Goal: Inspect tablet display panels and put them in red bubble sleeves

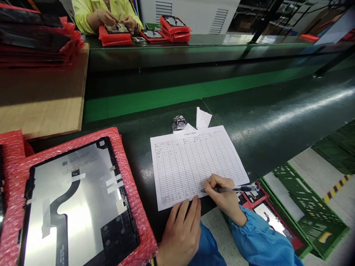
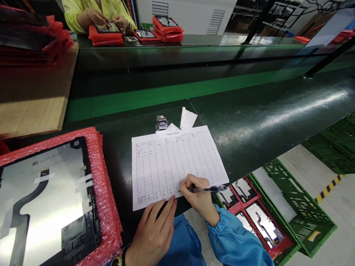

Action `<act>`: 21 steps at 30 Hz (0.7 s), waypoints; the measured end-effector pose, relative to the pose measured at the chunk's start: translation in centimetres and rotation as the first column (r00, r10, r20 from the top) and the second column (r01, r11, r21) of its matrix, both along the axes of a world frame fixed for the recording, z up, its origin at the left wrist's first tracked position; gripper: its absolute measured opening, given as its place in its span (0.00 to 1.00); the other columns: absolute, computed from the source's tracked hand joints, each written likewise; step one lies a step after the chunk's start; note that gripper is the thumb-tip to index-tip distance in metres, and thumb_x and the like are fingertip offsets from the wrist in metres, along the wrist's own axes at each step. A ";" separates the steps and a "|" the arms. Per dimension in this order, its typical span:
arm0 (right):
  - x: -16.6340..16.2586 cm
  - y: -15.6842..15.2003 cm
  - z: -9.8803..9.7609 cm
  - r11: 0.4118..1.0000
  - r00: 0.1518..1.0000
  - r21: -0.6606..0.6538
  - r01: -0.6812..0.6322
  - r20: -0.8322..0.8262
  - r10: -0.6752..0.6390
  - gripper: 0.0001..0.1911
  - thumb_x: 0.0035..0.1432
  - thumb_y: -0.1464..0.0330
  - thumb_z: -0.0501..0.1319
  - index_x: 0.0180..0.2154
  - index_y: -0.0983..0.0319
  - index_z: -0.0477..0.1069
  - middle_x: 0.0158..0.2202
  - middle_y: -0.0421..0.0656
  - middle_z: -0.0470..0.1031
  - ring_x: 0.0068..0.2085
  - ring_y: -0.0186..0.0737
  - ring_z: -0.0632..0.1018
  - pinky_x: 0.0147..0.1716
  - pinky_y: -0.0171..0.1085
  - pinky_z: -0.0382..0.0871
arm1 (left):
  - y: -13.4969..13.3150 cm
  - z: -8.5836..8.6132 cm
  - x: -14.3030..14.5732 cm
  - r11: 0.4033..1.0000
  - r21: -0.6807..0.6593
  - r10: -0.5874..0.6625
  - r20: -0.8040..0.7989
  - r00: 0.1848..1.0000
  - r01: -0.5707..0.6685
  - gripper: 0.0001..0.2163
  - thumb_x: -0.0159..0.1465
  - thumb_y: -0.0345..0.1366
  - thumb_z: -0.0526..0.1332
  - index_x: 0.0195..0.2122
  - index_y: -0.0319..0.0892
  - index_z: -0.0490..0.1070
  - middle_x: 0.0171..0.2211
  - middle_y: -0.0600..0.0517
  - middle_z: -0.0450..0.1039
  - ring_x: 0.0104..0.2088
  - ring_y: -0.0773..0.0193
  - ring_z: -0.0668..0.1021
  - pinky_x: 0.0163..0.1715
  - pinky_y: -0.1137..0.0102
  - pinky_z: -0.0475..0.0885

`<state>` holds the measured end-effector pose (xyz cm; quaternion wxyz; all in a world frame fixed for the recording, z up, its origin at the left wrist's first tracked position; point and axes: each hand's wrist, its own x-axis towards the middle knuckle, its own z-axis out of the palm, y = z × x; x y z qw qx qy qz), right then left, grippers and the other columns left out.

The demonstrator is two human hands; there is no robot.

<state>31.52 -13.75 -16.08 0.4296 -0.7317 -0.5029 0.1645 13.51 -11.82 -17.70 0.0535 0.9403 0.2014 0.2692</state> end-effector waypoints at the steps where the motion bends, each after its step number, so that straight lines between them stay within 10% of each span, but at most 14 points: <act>1: 0.0 0.0 0.0 1.000 1.000 -0.001 0.003 0.001 -0.003 0.20 0.55 0.70 0.57 0.18 0.58 0.47 0.16 0.32 0.48 0.18 0.29 0.54 0.17 0.33 0.51 | 0.0 0.0 0.0 1.000 -0.002 0.001 0.004 1.000 -0.001 0.15 0.65 0.28 0.53 0.50 0.32 0.74 0.51 0.46 0.76 0.47 0.56 0.74 0.47 0.63 0.66; 21: 0.0 0.1 0.2 1.000 1.000 0.005 -0.002 -0.008 0.002 0.20 0.56 0.70 0.56 0.18 0.57 0.47 0.17 0.33 0.48 0.18 0.29 0.54 0.17 0.33 0.51 | 0.0 0.1 0.0 1.000 -0.006 0.000 0.008 1.000 0.000 0.15 0.65 0.28 0.53 0.50 0.31 0.73 0.51 0.46 0.76 0.47 0.56 0.73 0.49 0.63 0.65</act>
